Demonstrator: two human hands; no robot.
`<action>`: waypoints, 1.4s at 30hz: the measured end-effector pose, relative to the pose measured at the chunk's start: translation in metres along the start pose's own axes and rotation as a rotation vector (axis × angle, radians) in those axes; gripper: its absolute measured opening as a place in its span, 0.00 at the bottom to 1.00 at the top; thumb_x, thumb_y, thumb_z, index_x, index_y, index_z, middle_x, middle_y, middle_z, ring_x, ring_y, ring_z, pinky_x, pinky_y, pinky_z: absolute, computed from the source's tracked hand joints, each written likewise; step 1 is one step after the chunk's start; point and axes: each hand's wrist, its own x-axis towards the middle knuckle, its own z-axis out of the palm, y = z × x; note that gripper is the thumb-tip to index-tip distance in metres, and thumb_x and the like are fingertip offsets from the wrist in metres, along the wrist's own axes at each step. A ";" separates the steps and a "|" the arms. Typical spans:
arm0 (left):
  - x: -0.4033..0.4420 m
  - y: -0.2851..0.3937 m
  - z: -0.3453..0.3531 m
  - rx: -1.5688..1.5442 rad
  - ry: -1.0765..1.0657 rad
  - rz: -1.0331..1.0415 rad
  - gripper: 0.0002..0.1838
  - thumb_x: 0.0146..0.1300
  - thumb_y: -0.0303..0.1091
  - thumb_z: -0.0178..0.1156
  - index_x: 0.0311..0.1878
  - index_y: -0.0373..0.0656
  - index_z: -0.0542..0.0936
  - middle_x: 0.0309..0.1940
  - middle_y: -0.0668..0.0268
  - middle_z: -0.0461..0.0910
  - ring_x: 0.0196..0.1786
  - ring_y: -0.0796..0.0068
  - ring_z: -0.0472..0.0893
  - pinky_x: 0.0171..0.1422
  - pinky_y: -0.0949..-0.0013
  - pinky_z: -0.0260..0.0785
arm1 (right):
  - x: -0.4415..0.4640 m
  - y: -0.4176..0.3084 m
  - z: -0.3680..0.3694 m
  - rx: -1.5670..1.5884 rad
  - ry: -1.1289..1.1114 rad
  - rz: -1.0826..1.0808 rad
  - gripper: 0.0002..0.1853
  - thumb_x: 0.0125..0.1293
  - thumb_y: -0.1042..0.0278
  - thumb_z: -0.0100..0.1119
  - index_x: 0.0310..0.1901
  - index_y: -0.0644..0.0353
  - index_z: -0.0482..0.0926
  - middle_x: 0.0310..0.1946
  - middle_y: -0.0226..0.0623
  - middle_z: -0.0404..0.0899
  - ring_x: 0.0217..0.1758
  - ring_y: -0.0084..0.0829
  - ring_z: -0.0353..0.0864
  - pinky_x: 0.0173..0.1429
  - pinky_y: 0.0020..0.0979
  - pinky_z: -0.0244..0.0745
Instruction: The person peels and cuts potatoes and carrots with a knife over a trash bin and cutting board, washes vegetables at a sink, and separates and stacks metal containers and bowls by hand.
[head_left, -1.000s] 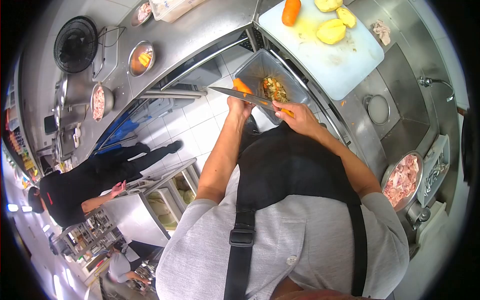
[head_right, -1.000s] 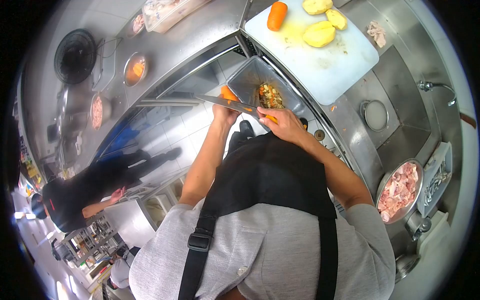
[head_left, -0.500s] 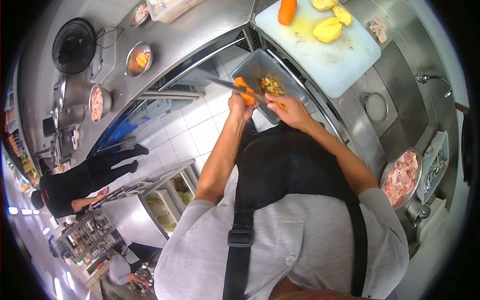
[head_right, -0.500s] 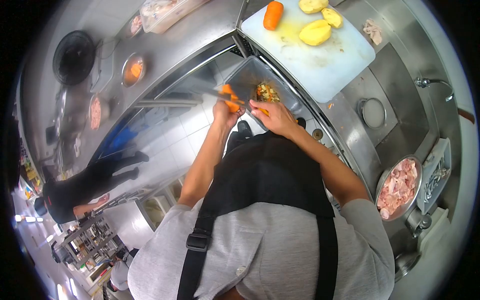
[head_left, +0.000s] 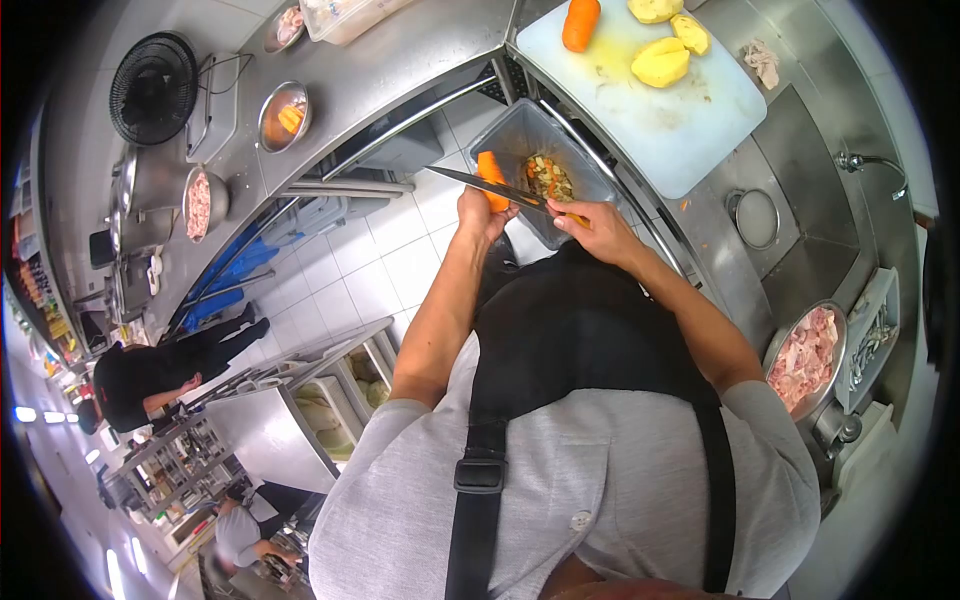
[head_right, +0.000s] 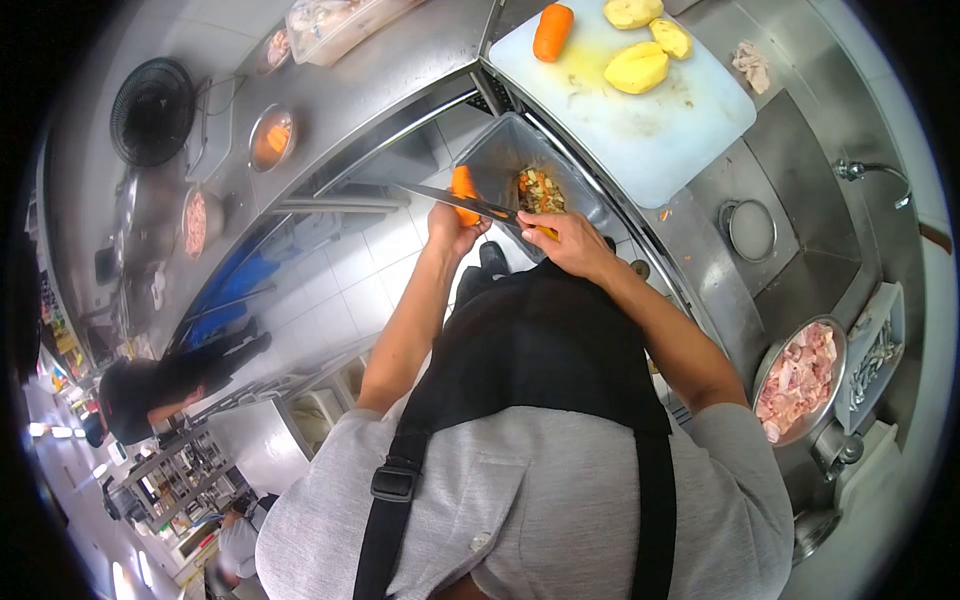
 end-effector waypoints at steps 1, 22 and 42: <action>-0.001 0.001 0.001 -0.006 -0.003 -0.001 0.18 0.81 0.46 0.40 0.52 0.43 0.72 0.39 0.60 0.78 0.38 0.63 0.77 0.42 0.57 0.72 | 0.001 0.000 0.000 0.000 0.003 -0.006 0.21 0.72 0.60 0.62 0.61 0.62 0.82 0.58 0.44 0.85 0.63 0.40 0.84 0.67 0.34 0.75; -0.009 -0.014 -0.006 0.033 -0.156 -0.107 0.24 0.81 0.48 0.37 0.55 0.35 0.73 0.41 0.53 0.80 0.41 0.61 0.80 0.47 0.57 0.77 | 0.057 0.038 0.009 0.073 0.028 0.380 0.22 0.73 0.51 0.62 0.56 0.60 0.86 0.35 0.44 0.88 0.39 0.38 0.88 0.47 0.38 0.79; 0.012 -0.006 0.002 -0.174 0.075 0.019 0.19 0.81 0.47 0.41 0.55 0.42 0.73 0.41 0.57 0.77 0.42 0.61 0.78 0.47 0.55 0.76 | -0.007 -0.004 0.008 -0.166 0.077 -0.151 0.20 0.72 0.63 0.63 0.63 0.59 0.81 0.54 0.45 0.86 0.55 0.40 0.87 0.61 0.35 0.78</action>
